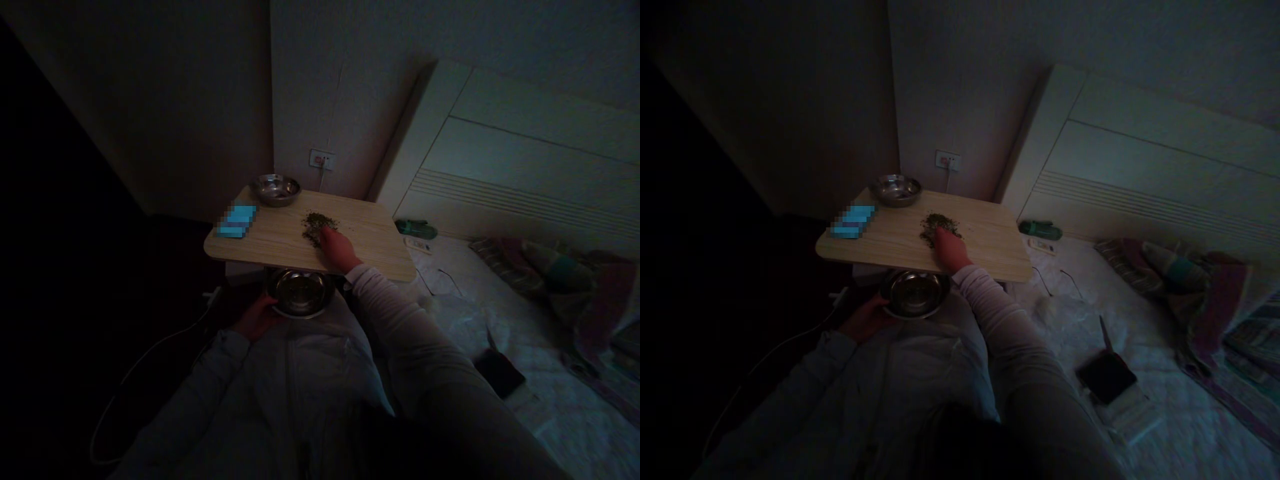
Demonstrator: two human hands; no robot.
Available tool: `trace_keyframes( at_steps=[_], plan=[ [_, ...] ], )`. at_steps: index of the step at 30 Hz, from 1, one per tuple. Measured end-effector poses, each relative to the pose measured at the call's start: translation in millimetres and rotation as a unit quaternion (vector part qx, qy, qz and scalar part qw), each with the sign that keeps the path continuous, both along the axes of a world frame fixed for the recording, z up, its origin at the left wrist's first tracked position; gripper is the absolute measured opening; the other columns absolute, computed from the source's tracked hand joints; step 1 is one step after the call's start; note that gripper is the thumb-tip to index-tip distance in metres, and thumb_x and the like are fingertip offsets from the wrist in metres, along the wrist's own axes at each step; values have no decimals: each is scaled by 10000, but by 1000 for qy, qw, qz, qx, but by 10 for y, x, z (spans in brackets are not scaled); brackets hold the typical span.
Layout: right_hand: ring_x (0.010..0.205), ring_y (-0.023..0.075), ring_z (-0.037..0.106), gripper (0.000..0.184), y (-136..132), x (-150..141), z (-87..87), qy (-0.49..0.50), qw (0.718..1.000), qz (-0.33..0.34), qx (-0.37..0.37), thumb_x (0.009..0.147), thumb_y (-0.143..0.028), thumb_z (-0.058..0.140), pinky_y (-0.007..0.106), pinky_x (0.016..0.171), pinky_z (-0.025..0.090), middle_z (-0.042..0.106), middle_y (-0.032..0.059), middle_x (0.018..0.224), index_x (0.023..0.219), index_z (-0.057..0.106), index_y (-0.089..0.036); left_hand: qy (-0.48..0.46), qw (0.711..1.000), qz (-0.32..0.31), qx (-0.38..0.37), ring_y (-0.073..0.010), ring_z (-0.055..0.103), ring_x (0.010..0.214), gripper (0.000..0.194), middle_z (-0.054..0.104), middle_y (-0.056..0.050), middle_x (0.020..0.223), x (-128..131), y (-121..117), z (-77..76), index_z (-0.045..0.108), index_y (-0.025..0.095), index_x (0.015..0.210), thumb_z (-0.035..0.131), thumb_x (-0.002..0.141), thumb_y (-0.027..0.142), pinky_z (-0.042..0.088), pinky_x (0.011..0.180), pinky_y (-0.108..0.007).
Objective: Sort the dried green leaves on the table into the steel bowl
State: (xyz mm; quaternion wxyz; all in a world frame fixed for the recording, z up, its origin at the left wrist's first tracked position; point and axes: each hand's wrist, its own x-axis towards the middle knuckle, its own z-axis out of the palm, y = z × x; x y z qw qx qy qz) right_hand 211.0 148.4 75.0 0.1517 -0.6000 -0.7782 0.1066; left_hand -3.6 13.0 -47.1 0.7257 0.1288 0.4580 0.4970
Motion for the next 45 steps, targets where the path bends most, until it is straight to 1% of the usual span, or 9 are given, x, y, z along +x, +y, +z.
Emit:
trace_keyframes(
  at_steps=[7,14,18,21,24,29,34,40,45],
  plan=[
    [1126,330,772,280,-26,-8,-123,19,999,40,14,1137,-390,514,446,1010,607,800,129,1071,1299,706,-267,3,1000,-3,-9,-282,808,936,542,837,-54,1053,2,0,21,732,234,1256,742,747,47,692,841,-421],
    [1126,324,771,290,-222,-11,-44,-20,998,58,5,1129,-312,499,406,975,593,817,151,1189,1288,730,-238,-8,1000,13,-16,-226,786,824,572,817,-14,973,38,-8,86,721,233,1274,713,744,15,694,816,-388],
    [1158,300,765,316,-287,59,2,-1,999,49,9,1116,-316,518,360,977,580,830,145,1240,1331,732,-227,-9,1000,14,-17,-212,774,799,515,808,-9,954,47,-12,105,718,230,1210,713,744,11,700,811,-379],
    [1099,267,773,312,-273,177,8,35,999,26,7,1096,-308,546,337,972,574,841,136,1219,1320,742,-213,-2,1000,12,-12,-219,772,811,451,801,-15,940,42,-17,98,715,220,1146,720,742,19,698,803,-381],
    [970,222,765,265,-231,369,-36,96,995,-5,-5,1056,-298,589,318,920,570,849,104,1138,1243,754,-208,0,1000,8,-5,-230,779,839,491,808,-26,970,37,-21,81,725,219,1198,725,746,29,696,808,-387],
    [784,187,704,153,-178,796,-225,239,970,-36,-36,939,-309,640,288,771,535,773,14,811,1009,737,-214,-2,1000,2,-10,-220,774,793,508,803,-21,933,49,-23,88,737,225,1235,736,761,40,694,767,-362],
    [685,186,633,205,-136,1053,-414,311,947,-39,-64,860,-411,660,308,691,502,718,5,734,929,719,-226,-16,1000,-6,-10,-186,756,747,442,794,-5,901,56,-21,116,730,213,1150,740,751,23,679,728,-321],
    [759,209,659,246,-125,928,-480,289,955,-1,-61,866,-450,674,339,762,537,750,28,794,930,754,-227,-5,1000,-2,6,-209,764,796,460,798,-18,938,40,-27,73,739,208,1174,742,749,33,691,786,-366],
    [845,219,694,239,-238,730,-463,285,953,69,-75,881,-435,695,355,846,549,795,52,884,924,775,-213,3,1000,-4,9,-226,775,850,512,812,-33,1007,35,-17,54,742,214,1236,746,753,46,694,822,-393]
  ],
)
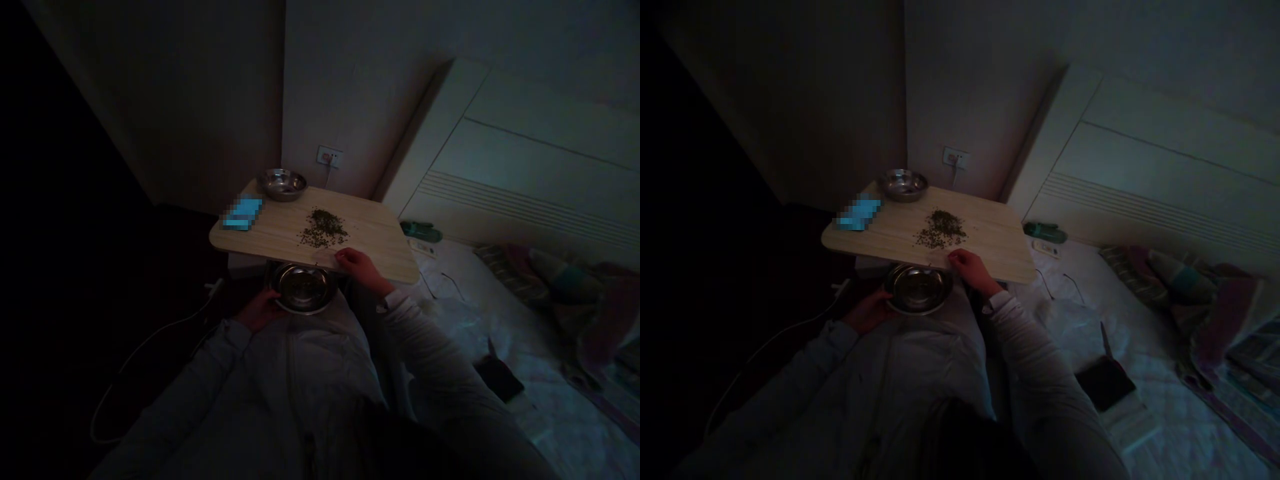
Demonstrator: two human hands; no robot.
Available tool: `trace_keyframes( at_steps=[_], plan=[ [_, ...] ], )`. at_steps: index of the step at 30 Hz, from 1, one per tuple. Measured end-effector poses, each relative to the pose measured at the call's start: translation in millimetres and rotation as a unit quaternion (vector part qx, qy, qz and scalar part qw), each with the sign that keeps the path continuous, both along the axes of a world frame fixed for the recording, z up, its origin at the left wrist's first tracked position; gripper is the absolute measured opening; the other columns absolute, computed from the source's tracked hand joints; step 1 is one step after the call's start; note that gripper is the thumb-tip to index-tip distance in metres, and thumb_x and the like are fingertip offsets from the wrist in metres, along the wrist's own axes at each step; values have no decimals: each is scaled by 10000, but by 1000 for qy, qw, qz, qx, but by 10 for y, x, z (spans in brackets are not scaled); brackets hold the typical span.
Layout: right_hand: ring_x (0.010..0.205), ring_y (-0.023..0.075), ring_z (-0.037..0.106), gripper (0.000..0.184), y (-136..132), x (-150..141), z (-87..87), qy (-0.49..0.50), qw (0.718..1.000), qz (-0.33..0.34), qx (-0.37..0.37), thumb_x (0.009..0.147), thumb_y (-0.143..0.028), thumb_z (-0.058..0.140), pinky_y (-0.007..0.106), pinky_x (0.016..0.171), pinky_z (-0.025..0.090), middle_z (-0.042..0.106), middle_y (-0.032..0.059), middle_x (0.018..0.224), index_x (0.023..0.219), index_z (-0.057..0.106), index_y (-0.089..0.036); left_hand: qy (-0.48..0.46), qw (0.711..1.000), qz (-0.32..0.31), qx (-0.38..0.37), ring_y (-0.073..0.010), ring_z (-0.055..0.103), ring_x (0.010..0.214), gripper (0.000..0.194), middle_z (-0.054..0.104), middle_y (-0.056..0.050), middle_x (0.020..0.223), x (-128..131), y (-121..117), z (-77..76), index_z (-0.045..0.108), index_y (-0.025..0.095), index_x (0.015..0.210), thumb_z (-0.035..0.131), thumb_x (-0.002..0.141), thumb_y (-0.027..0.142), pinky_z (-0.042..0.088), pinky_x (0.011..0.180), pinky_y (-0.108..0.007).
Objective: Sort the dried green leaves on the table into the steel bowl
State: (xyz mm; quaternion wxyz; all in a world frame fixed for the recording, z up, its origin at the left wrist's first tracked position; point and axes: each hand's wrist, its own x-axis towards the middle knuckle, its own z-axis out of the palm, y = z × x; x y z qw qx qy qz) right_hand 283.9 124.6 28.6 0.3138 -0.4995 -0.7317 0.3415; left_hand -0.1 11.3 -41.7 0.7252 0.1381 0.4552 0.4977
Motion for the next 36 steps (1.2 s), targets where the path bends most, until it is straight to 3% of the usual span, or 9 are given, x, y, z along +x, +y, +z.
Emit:
trace_keyframes(
  at_steps=[3,11,16,21,27,32,36],
  plan=[
    [845,214,693,249,23,-61,10,23,1000,16,-12,875,-446,716,364,866,558,792,47,891,926,776,-210,4,1000,-2,-9,-215,764,813,516,801,-23,963,6,1,22,742,223,1244,737,759,48,689,794,-373],
    [823,223,720,225,376,-301,9,56,997,-56,10,926,-397,695,374,845,595,795,53,851,968,789,-196,0,1000,29,-8,-207,762,796,553,801,-8,969,26,-20,59,726,232,1247,735,732,31,675,741,-345],
    [1035,288,778,252,448,-575,66,-73,990,-80,92,1018,-333,666,446,1000,610,851,124,1078,1149,838,-202,3,998,62,-3,-205,762,806,582,795,-4,979,25,-3,49,726,248,1282,734,740,36,664,729,-325],
    [1197,330,787,293,494,-680,187,-179,970,-54,157,1069,-298,635,498,1125,600,853,143,1247,1264,845,-239,6,997,73,-10,-204,765,808,593,798,-13,1001,21,-7,77,724,259,1299,725,750,34,668,725,-321],
    [1280,291,776,404,535,-750,314,-244,961,-37,125,1103,-225,545,434,1167,588,827,115,1371,1426,782,-266,0,997,75,-9,-194,766,802,568,797,-8,981,26,-25,115,727,252,1277,701,759,19,672,731,-308],
    [1219,285,778,382,651,-810,307,-220,967,-55,116,1083,-209,552,427,1142,581,835,107,1301,1390,774,-262,4,997,69,-21,-195,769,812,553,797,-3,992,14,-11,81,719,247,1271,712,764,26,692,787,-345],
    [1063,280,767,296,698,-889,235,-172,976,-14,132,1017,-160,602,405,1040,594,837,84,1118,1223,790,-261,8,998,57,-8,-238,793,912,582,815,-22,1055,-14,-1,33,723,262,1294,731,757,37,699,827,-385]
  ],
)
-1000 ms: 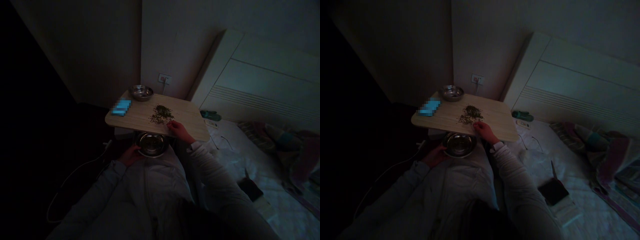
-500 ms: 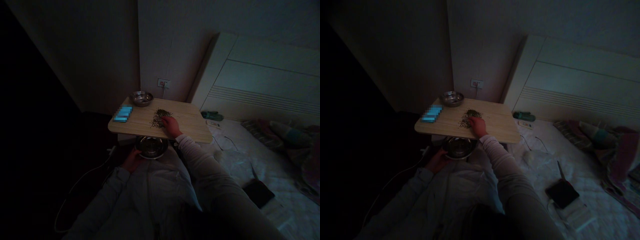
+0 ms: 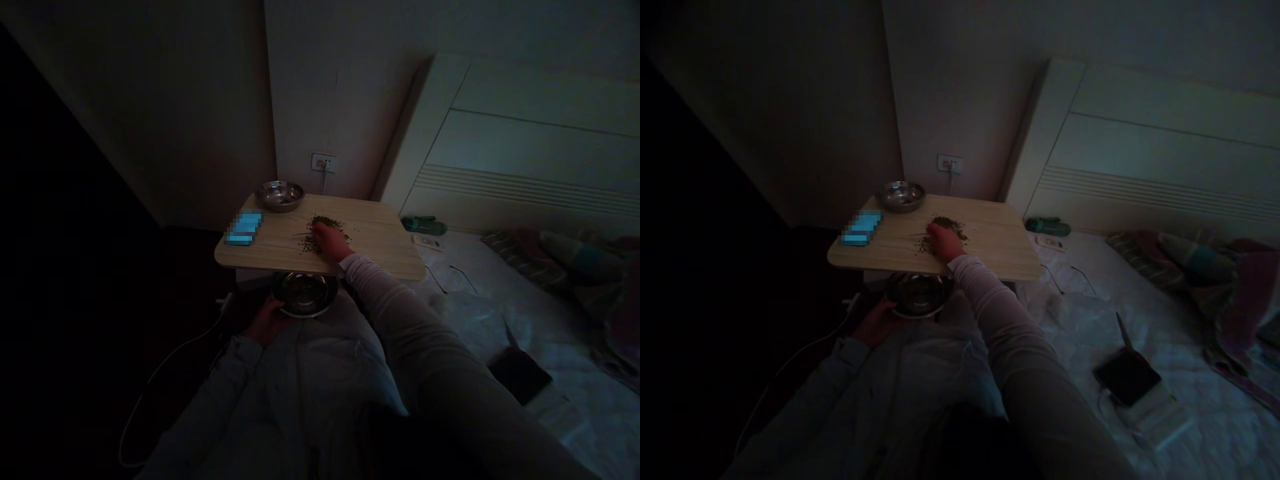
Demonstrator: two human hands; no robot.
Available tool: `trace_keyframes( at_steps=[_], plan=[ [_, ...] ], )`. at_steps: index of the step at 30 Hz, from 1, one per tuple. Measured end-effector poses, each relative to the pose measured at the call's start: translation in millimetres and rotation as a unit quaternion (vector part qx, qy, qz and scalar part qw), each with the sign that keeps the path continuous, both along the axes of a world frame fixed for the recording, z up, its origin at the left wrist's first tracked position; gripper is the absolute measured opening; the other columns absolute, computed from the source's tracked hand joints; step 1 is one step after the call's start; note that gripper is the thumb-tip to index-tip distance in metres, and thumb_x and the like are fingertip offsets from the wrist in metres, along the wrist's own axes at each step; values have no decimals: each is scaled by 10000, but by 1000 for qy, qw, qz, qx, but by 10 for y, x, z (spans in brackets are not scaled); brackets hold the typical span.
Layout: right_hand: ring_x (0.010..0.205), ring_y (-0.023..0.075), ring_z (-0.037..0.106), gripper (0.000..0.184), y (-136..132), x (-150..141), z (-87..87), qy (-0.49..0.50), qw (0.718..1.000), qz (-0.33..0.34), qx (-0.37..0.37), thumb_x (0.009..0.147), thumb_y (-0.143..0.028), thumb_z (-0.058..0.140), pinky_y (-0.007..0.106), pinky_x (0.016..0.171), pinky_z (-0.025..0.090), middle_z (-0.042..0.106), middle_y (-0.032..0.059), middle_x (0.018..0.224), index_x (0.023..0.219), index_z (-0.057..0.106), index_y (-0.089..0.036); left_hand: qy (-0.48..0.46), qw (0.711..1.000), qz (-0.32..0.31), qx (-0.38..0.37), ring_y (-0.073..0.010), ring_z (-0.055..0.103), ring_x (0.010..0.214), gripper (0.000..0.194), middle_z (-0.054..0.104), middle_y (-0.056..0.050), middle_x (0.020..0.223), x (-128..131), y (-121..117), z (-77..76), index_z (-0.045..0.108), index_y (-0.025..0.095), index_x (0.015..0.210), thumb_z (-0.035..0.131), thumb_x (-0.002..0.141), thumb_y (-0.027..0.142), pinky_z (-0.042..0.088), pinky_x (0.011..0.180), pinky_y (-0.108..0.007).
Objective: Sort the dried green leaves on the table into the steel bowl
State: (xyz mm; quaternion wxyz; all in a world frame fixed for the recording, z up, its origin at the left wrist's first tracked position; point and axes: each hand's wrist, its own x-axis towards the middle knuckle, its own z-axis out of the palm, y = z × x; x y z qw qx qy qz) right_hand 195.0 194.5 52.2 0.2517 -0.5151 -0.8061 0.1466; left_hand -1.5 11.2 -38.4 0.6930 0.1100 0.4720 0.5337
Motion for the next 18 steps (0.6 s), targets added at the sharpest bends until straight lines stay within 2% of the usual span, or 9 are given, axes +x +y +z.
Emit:
trace_keyframes(
  at_steps=[4,9,13,18],
  plan=[
    [1052,277,732,295,-45,-105,-12,-10,999,44,7,990,-133,558,415,1019,586,818,97,1125,1175,770,-221,6,1000,-12,3,-259,800,979,652,824,-38,1133,-26,5,-41,705,279,1354,763,742,63,687,808,-372],
    [1076,289,731,281,-109,-164,25,-23,999,20,-28,1005,-147,530,413,1026,562,816,136,1179,1150,764,-202,7,1000,-18,5,-251,804,998,719,824,-46,1243,-31,7,-50,685,298,1429,758,750,73,689,825,-368],
    [1103,283,740,279,-123,-121,5,-33,998,21,-51,1014,-152,520,402,1046,556,822,133,1196,1132,766,-208,6,1000,-20,6,-257,801,974,698,831,-49,1222,-24,9,-39,699,291,1410,755,754,61,697,816,-384],
    [1047,286,742,231,-84,-41,-70,1,999,26,-39,977,-131,574,413,1023,573,835,100,1114,1041,767,-238,-1,1000,-10,4,-245,795,977,644,829,-50,1199,-15,4,-27,706,261,1364,733,757,50,697,875,-408]
  ],
)
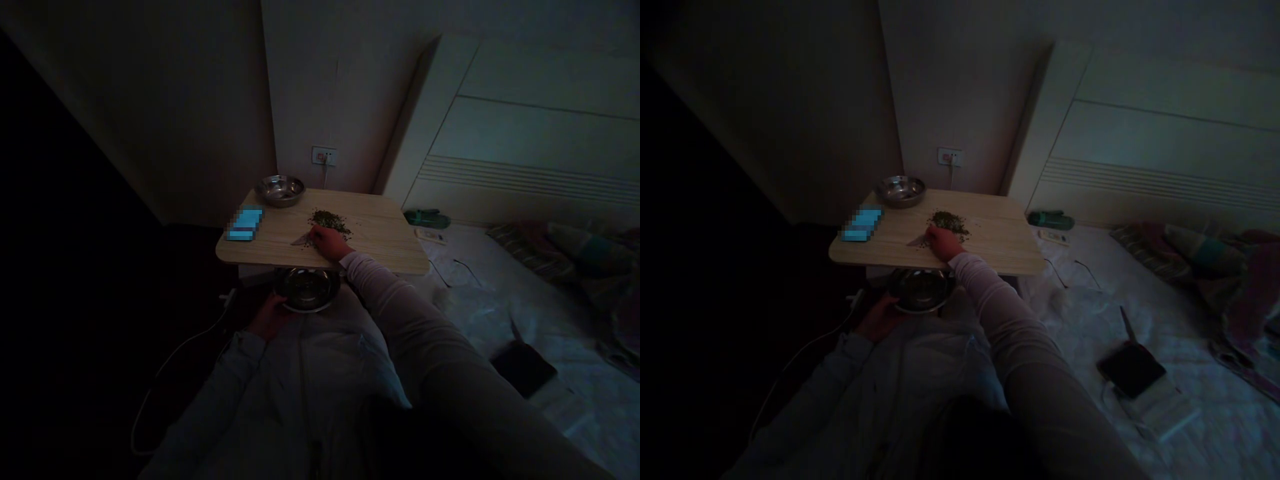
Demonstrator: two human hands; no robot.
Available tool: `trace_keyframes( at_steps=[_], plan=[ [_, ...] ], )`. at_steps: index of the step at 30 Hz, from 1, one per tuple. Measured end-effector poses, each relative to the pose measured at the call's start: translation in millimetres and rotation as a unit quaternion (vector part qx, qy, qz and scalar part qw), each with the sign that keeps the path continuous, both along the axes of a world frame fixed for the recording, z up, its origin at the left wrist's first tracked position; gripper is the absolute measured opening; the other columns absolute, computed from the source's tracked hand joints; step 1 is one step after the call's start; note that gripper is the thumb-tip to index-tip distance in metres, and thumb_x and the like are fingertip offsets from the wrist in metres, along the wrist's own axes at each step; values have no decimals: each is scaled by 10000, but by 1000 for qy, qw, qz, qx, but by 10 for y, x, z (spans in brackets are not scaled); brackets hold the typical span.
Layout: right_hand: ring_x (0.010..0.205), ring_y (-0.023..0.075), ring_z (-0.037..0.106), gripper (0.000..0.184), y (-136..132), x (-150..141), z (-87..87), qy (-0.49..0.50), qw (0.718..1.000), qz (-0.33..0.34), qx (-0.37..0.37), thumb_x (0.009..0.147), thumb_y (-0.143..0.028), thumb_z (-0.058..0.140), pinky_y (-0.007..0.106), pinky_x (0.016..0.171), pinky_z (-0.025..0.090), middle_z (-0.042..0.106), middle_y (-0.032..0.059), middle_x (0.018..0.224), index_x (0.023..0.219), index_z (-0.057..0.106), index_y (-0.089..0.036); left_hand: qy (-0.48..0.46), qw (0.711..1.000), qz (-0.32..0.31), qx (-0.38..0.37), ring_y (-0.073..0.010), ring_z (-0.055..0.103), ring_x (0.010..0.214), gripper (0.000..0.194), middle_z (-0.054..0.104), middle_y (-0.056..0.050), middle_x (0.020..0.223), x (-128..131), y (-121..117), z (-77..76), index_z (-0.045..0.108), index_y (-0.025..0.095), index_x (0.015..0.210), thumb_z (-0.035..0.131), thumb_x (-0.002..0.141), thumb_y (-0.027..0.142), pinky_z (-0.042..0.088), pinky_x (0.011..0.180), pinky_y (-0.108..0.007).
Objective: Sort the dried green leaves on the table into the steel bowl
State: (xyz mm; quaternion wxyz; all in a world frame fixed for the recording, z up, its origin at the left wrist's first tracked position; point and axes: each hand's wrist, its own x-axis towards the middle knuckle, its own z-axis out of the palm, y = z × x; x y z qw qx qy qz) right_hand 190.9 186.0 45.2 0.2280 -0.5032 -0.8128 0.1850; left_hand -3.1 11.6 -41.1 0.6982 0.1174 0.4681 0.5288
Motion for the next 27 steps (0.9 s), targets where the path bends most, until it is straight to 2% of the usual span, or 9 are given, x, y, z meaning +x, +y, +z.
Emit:
trace_keyframes(
  at_steps=[7,11,18,27],
  plan=[
    [1000,271,720,216,54,95,-89,-8,999,23,23,958,-110,579,398,1006,573,822,83,1036,994,752,-234,-3,1000,9,-3,-238,779,948,592,821,-45,1096,8,-8,37,728,235,1302,737,747,30,683,869,-390],
    [972,273,713,235,56,167,-105,-4,999,37,32,946,-117,574,429,1015,581,807,74,978,994,766,-244,-2,1000,8,-9,-248,784,969,581,821,-46,1131,13,-5,58,743,248,1294,720,760,20,688,892,-413],
    [1027,292,721,256,44,303,-94,-8,999,31,10,928,-122,585,455,1063,571,823,79,1040,1012,788,-254,-3,1000,9,-22,-217,775,868,512,798,-12,998,21,-6,66,734,248,1241,705,783,20,697,887,-415],
    [1023,274,748,159,20,429,-70,40,998,35,15,948,-207,614,472,1049,603,839,58,1038,934,762,-263,1,1000,-10,-9,-241,800,914,650,825,-37,1118,-9,20,-29,698,279,1353,752,737,76,684,815,-376]
  ],
)
